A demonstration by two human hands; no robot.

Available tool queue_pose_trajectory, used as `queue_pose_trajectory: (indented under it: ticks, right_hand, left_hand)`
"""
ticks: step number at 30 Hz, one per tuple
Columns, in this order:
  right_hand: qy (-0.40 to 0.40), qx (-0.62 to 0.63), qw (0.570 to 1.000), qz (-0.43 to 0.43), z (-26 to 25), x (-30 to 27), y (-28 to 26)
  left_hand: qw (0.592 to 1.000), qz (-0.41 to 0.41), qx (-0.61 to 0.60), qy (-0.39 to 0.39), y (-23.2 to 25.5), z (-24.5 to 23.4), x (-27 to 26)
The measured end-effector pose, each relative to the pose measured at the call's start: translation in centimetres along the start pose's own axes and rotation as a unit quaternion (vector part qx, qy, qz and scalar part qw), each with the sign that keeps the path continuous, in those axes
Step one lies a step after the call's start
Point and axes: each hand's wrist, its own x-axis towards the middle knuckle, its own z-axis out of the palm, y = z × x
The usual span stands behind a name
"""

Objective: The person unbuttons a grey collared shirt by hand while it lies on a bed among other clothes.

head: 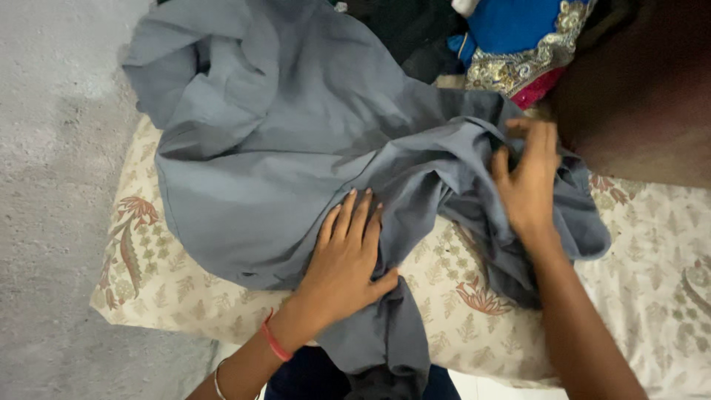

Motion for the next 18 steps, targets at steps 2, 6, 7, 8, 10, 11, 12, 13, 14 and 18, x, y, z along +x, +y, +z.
queue_pose_trajectory:
  ticks: [2,6,7,8,10,11,12,13,14,18]
  right_hand:
    - [0.015,-0.006,0.998,-0.054,-2.0,-0.9,-3.8]
    - [-0.16,0.124,0.976,-0.08,-3.3,-4.3,-9.3]
    - [-0.221,0.177,0.956,-0.074,-3.0,-5.2,-10.4]
    - [-0.269,0.164,0.949,-0.022,-2.6,-6.0,-11.4]
    - [-0.358,0.131,0.921,0.082,-1.9,-7.2,-13.1]
    - [-0.381,0.131,0.911,0.085,-1.9,-7.3,-13.5]
    - [-0.405,0.131,0.901,0.087,-1.8,-7.4,-13.8]
    - [-0.429,0.131,0.889,0.09,-1.7,-7.5,-14.2]
    - [-0.451,0.155,0.874,0.092,-1.5,-7.6,-14.7]
    - [-0.523,0.273,0.792,0.159,0.3,-8.2,-17.6]
  left_hand:
    - [0.999,0.012,0.03,-0.001,-0.6,0.5,0.1]
    - [1.0,0.021,0.007,0.004,-2.4,0.4,0.6]
    - [0.999,0.003,-0.038,0.002,-2.8,0.1,0.8]
    - [0.996,-0.016,-0.084,0.001,-3.2,-0.2,1.1]
    - [0.986,-0.031,-0.163,-0.011,-3.9,-1.0,1.5]
    - [0.98,-0.028,-0.197,-0.019,-4.2,-1.4,1.7]
    - [0.972,-0.025,-0.231,-0.028,-4.3,-1.8,1.8]
    - [0.974,-0.027,-0.219,-0.044,-4.3,-2.1,1.9]
    - [0.976,-0.03,-0.206,-0.059,-4.2,-2.4,2.0]
    - [0.955,-0.073,-0.266,-0.104,-3.2,-5.4,1.8]
